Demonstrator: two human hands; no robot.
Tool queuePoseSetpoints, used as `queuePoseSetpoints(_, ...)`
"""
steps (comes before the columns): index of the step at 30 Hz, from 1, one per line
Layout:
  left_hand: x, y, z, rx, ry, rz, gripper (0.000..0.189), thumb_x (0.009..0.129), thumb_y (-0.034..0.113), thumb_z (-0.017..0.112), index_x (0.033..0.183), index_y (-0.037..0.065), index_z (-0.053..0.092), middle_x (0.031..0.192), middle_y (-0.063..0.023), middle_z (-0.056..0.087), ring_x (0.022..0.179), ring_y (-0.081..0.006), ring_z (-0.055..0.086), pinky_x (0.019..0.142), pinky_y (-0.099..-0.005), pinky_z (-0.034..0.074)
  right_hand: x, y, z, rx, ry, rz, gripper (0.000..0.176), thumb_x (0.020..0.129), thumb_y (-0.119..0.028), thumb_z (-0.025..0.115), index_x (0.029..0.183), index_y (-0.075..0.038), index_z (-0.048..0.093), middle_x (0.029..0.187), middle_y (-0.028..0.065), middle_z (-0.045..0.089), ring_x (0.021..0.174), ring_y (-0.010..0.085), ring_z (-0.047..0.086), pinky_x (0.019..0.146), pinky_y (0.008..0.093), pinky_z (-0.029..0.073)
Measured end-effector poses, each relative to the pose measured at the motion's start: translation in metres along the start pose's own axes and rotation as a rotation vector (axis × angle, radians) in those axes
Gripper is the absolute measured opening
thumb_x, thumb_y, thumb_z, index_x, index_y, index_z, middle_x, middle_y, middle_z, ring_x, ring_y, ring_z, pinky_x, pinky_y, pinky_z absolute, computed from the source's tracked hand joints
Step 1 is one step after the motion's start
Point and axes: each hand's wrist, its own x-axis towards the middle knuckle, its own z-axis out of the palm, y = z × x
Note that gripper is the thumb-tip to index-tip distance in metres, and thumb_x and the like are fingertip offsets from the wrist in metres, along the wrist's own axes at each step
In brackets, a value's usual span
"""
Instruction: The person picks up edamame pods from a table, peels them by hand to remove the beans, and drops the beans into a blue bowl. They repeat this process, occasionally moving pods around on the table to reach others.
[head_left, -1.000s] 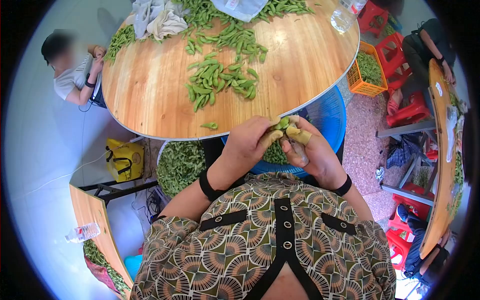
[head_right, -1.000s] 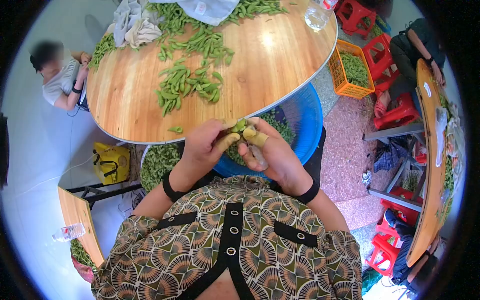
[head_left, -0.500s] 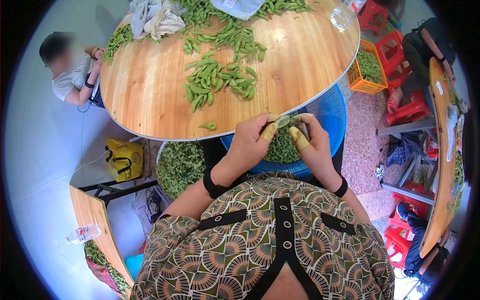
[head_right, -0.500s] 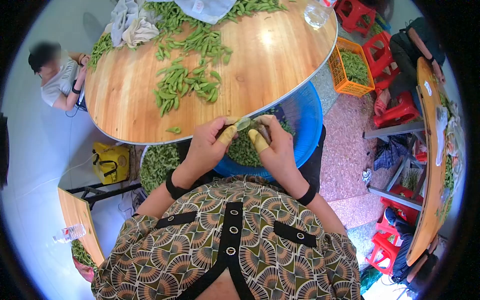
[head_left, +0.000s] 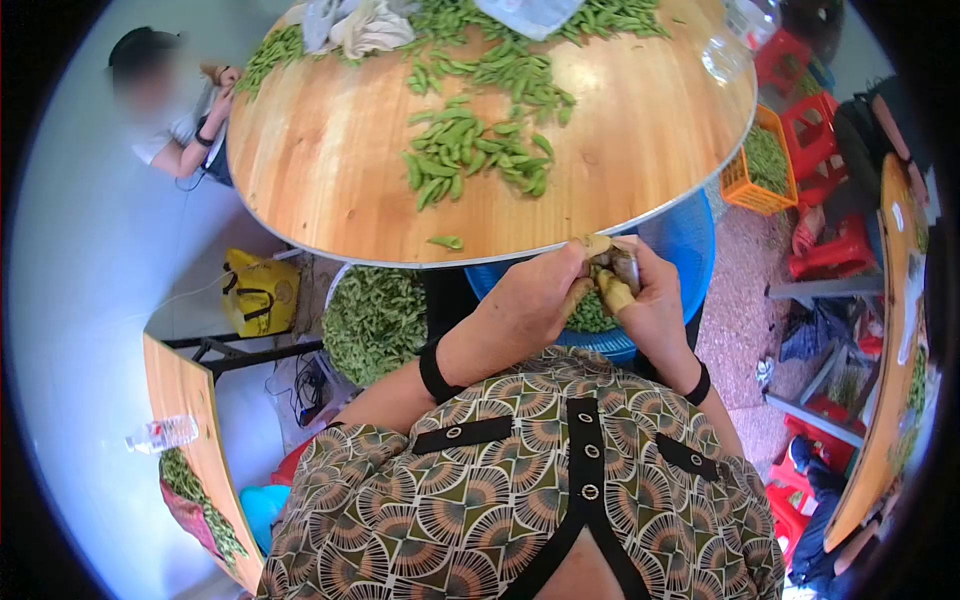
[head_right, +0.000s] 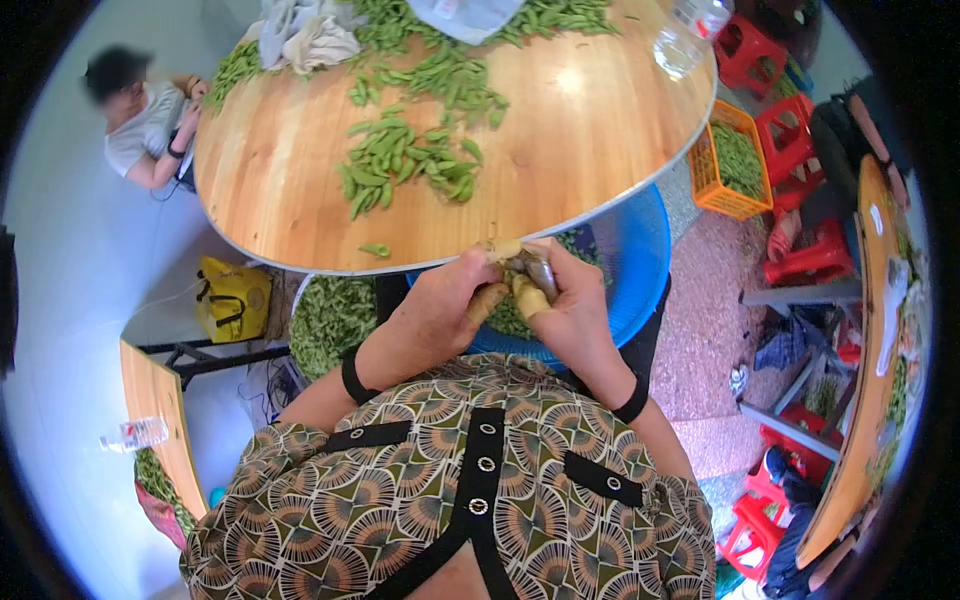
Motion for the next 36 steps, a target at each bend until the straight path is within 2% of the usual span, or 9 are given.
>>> queuePoseSetpoints(5, -0.029, -0.022, -0.042, 0.384, 0.287, -0.155, 0.016, 0.081, 0.002, 0.061, 0.097, 0.003, 0.059, 0.085, -0.0181, 0.062, 0.082, -0.038, 0.061, 0.068, -0.0444, 0.049, -0.003, 0.009, -0.008, 0.04, 0.083, 0.099, 0.023, 0.078, 0.01, 0.055, 0.096, -0.001, 0.062, 0.077, -0.0017, 0.059, 0.068, 0.0066, 0.048, 0.06, 0.0237, 0.04)
queuePoseSetpoints(7, -0.044, -0.028, -0.065, 0.528, 0.263, -0.233, 0.015, 0.081, 0.007, 0.065, 0.094, 0.003, 0.06, 0.089, -0.017, 0.061, 0.083, -0.0371, 0.059, 0.07, -0.044, 0.048, -0.005, 0.024, -0.016, -0.018, 0.059, 0.145, 0.023, 0.076, 0.01, 0.054, 0.095, -0.001, 0.061, 0.077, 0.002, 0.057, 0.067, 0.0112, 0.048, 0.061, 0.0259, 0.039)
queuePoseSetpoints(10, -0.043, -0.025, -0.074, 0.756, 0.243, -0.35, 0.02, 0.081, 0.015, 0.069, 0.092, 0.001, 0.061, 0.093, -0.0164, 0.059, 0.086, -0.0358, 0.054, 0.074, -0.042, 0.045, -0.008, 0.031, -0.015, -0.346, -0.029, -0.088, 0.031, 0.07, 0.009, 0.054, 0.099, -0.001, 0.061, 0.088, 0.0129, 0.057, 0.075, 0.0249, 0.054, 0.067, 0.0303, 0.043)
queuePoseSetpoints(15, -0.032, -0.048, -0.059, 0.712, 0.343, -0.193, 0.021, 0.081, 0.02, 0.07, 0.09, 0.003, 0.061, 0.09, -0.0155, 0.056, 0.087, -0.0363, 0.052, 0.076, -0.0431, 0.044, -0.005, 0.028, 0.001, -0.281, -0.038, -0.111, 0.028, 0.074, 0.005, 0.057, 0.101, -0.001, 0.061, 0.087, 0.0129, 0.058, 0.076, 0.0254, 0.056, 0.068, 0.0314, 0.044)
queuePoseSetpoints(18, -0.054, -0.059, -0.085, 0.814, 0.304, -0.479, 0.017, 0.081, 0.019, 0.068, 0.089, 0.006, 0.062, 0.086, -0.015, 0.057, 0.087, -0.0387, 0.055, 0.076, -0.0459, 0.044, -0.011, 0.028, -0.007, -0.28, -0.046, -0.05, 0.024, 0.077, 0.002, 0.06, 0.101, 0.0, 0.061, 0.087, 0.0134, 0.059, 0.077, 0.0265, 0.057, 0.069, 0.0324, 0.045)
queuePoseSetpoints(22, -0.05, -0.049, -0.118, 1.18, 0.359, -0.264, 0.019, 0.079, 0.018, 0.068, 0.09, 0.004, 0.061, 0.092, -0.0178, 0.059, 0.084, -0.0376, 0.058, 0.069, -0.0447, 0.046, -0.017, 0.043, -0.02, -0.427, -0.12, 0.022, 0.02, 0.082, -0.003, 0.061, 0.102, 0.0, 0.061, 0.088, 0.0142, 0.061, 0.077, 0.0265, 0.059, 0.07, 0.0335, 0.046)
queuePoseSetpoints(24, -0.035, -0.072, -0.11, 0.738, 0.338, -0.202, 0.017, 0.079, 0.014, 0.068, 0.092, 0.003, 0.061, 0.093, -0.0182, 0.061, 0.086, -0.0357, 0.058, 0.072, -0.0432, 0.047, -0.014, 0.04, -0.013, -0.388, -0.134, -0.002, 0.019, 0.083, -0.004, 0.06, 0.101, 0.0, 0.061, 0.088, 0.0147, 0.061, 0.077, 0.0264, 0.059, 0.07, 0.0338, 0.046)
queuePoseSetpoints(31, -0.004, -0.081, -0.101, 0.56, 0.318, -0.272, 0.018, 0.083, 0.001, 0.063, 0.101, 0.002, 0.061, 0.088, -0.0137, 0.063, 0.078, -0.029, 0.062, 0.069, -0.0365, 0.051, -0.009, 0.017, -0.001, -0.171, -0.19, 0.093, 0.023, 0.089, -0.012, 0.058, 0.107, 0.001, 0.062, 0.083, 0.0134, 0.06, 0.072, 0.022, 0.059, 0.068, 0.0337, 0.046)
queuePoseSetpoints(36, -0.001, -0.029, -0.077, -0.696, 0.271, -0.494, 0.01, 0.091, 0.002, 0.061, 0.101, 0.003, 0.06, 0.09, -0.0031, 0.065, 0.079, -0.0103, 0.063, 0.067, -0.0244, 0.052, 0.008, -0.018, 0.004, -0.013, -0.349, 0.176, 0.027, 0.095, -0.016, 0.052, 0.115, 0.0, 0.059, 0.077, 0.0068, 0.059, 0.06, 0.0127, 0.055, 0.056, 0.0282, 0.044)
